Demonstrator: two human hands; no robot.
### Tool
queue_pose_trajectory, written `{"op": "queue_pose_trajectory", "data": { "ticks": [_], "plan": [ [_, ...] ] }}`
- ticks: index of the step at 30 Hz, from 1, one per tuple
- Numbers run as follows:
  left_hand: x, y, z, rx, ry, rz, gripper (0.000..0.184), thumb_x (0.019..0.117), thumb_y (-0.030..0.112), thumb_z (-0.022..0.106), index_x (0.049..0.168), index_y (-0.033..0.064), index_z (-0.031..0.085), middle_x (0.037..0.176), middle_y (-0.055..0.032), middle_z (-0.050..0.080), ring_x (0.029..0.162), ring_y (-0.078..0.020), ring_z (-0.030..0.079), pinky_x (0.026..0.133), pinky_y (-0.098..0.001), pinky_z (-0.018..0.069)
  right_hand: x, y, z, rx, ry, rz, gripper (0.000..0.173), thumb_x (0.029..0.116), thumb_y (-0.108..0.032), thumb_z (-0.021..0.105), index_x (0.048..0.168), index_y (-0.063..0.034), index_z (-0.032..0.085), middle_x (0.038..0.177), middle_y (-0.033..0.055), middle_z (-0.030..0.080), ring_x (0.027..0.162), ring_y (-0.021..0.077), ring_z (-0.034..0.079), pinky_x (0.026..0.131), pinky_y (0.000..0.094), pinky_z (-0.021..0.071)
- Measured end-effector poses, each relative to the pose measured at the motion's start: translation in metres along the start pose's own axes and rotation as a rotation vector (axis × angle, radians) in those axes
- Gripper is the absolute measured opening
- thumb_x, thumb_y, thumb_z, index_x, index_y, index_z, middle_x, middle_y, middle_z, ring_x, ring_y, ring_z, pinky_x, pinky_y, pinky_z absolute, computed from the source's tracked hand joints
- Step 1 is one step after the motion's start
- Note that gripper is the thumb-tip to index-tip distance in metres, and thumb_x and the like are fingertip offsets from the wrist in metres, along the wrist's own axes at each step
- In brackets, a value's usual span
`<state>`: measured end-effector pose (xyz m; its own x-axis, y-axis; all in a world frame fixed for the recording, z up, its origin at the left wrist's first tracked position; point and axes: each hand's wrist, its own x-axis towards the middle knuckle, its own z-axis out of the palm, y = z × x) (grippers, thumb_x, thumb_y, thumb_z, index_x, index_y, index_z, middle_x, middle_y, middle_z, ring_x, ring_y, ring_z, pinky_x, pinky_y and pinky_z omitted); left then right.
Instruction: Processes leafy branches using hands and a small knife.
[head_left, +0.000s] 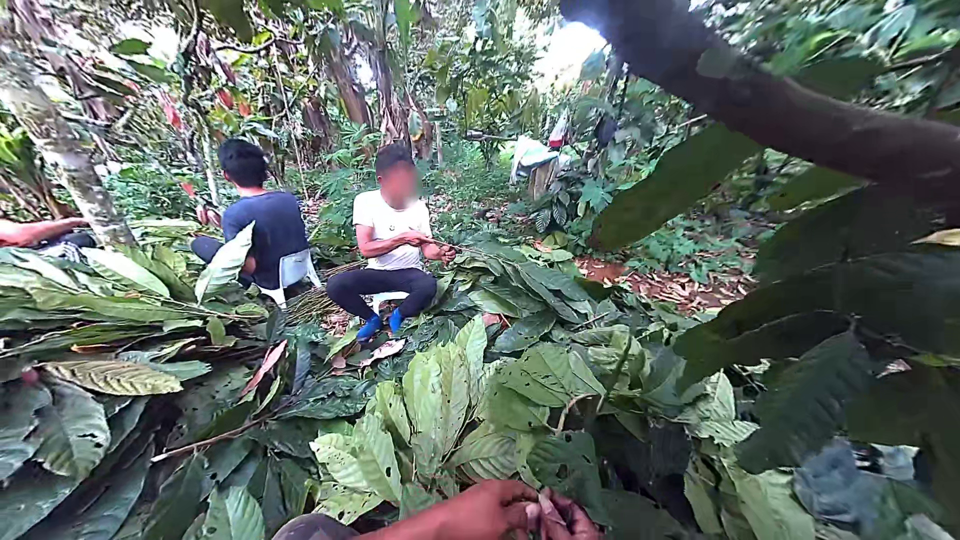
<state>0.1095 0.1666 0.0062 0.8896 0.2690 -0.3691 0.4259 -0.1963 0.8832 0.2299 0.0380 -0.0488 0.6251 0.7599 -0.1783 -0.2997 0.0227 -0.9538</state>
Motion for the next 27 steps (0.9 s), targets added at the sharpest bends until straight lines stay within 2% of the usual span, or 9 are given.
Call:
{"op": "queue_pose_trajectory", "data": {
  "ticks": [2,4,8,11,15,20,22,24,27],
  "plan": [
    [0.006,0.008,0.01,-0.154,0.117,0.001,0.041,0.1108,0.03,0.043,0.135,-0.0009,0.052,0.114,-0.0179,0.067,0.097,-0.0261,0.07,0.087,-0.0467,0.0585,0.006,-0.007,0.013,0.033,0.031,-0.011,0.019,0.0952,0.001,0.06,0.113,0.009,0.059,0.086,0.0068,0.066,0.07,0.0088,0.065,0.069,0.0295,0.0596],
    [0.012,0.006,0.011,-0.236,0.191,0.036,0.038,0.1097,0.029,0.045,0.133,0.0001,0.052,0.11,-0.0144,0.066,0.092,-0.0222,0.068,0.082,-0.043,0.0582,0.016,-0.012,0.019,0.014,0.057,-0.034,0.021,0.0928,0.004,0.061,0.113,0.0088,0.06,0.089,0.0085,0.067,0.075,0.0096,0.065,0.071,0.0302,0.059],
    [0.019,0.005,0.004,-0.43,0.218,0.104,0.027,0.1048,0.019,0.054,0.126,0.0013,0.054,0.104,-0.0068,0.064,0.087,-0.0154,0.067,0.078,-0.035,0.0579,0.032,-0.019,0.021,-0.045,0.024,-0.085,0.021,0.0928,0.002,0.062,0.113,0.007,0.064,0.085,0.0061,0.067,0.066,0.0061,0.061,0.062,0.0235,0.0548],
    [0.02,0.007,0.0,-0.538,0.254,0.129,0.027,0.0998,0.011,0.061,0.124,0.0004,0.054,0.099,-0.0064,0.067,0.082,-0.0151,0.068,0.075,-0.0334,0.0588,0.04,-0.017,0.015,-0.11,-0.056,-0.137,0.028,0.099,-0.011,0.058,0.122,0.0052,0.06,0.091,0.0067,0.067,0.07,0.0076,0.063,0.066,0.0257,0.0561],
    [0.019,0.014,-0.012,-0.531,0.361,0.178,0.027,0.104,0.015,0.05,0.128,0.002,0.052,0.092,-0.0029,0.068,0.072,-0.0108,0.065,0.066,-0.0273,0.0558,0.039,-0.011,0.0,-0.351,-0.146,-0.295,0.045,0.1058,-0.028,0.041,0.135,0.0042,0.054,0.089,0.0053,0.066,0.076,0.0109,0.064,0.071,0.0308,0.0567],
    [0.016,0.018,-0.017,-0.593,0.379,0.207,0.03,0.1042,0.014,0.052,0.131,0.0002,0.053,0.089,-0.0044,0.067,0.069,-0.0108,0.063,0.063,-0.0247,0.0546,0.029,-0.027,-0.004,-0.748,-0.115,-0.598,0.043,0.1079,-0.032,0.042,0.127,-0.0037,0.067,0.107,0.0124,0.072,0.095,0.0237,0.071,0.085,0.0453,0.0594],
    [0.013,0.018,-0.015,-0.614,0.358,0.224,0.032,0.1038,0.014,0.055,0.132,-0.0002,0.055,0.09,-0.0054,0.068,0.07,-0.0112,0.064,0.064,-0.0245,0.0548,0.031,-0.036,0.0,-0.854,-0.091,-0.679,0.039,0.107,-0.032,0.045,0.123,-0.0061,0.07,0.099,0.0122,0.072,0.09,0.027,0.072,0.079,0.0474,0.0603],
    [0.01,0.019,-0.011,-0.648,0.337,0.251,0.027,0.102,0.012,0.057,0.127,0.0003,0.058,0.09,-0.0058,0.068,0.07,-0.0108,0.064,0.064,-0.0238,0.0545,0.035,-0.045,0.004,-0.917,-0.094,-0.683,0.037,0.1061,-0.029,0.047,0.121,-0.0054,0.07,0.097,0.0134,0.072,0.088,0.0297,0.073,0.078,0.0489,0.0606],
    [0.002,0.022,-0.006,-0.686,0.32,0.268,0.027,0.1009,0.01,0.057,0.125,-0.0001,0.06,0.087,-0.0061,0.067,0.069,-0.0107,0.063,0.064,-0.0236,0.0548,0.043,-0.054,0.009,-0.91,-0.087,-0.507,0.041,0.1081,-0.03,0.043,0.127,-0.0017,0.066,0.103,0.0179,0.072,0.094,0.0338,0.072,0.084,0.0528,0.0588]
  ]
}}
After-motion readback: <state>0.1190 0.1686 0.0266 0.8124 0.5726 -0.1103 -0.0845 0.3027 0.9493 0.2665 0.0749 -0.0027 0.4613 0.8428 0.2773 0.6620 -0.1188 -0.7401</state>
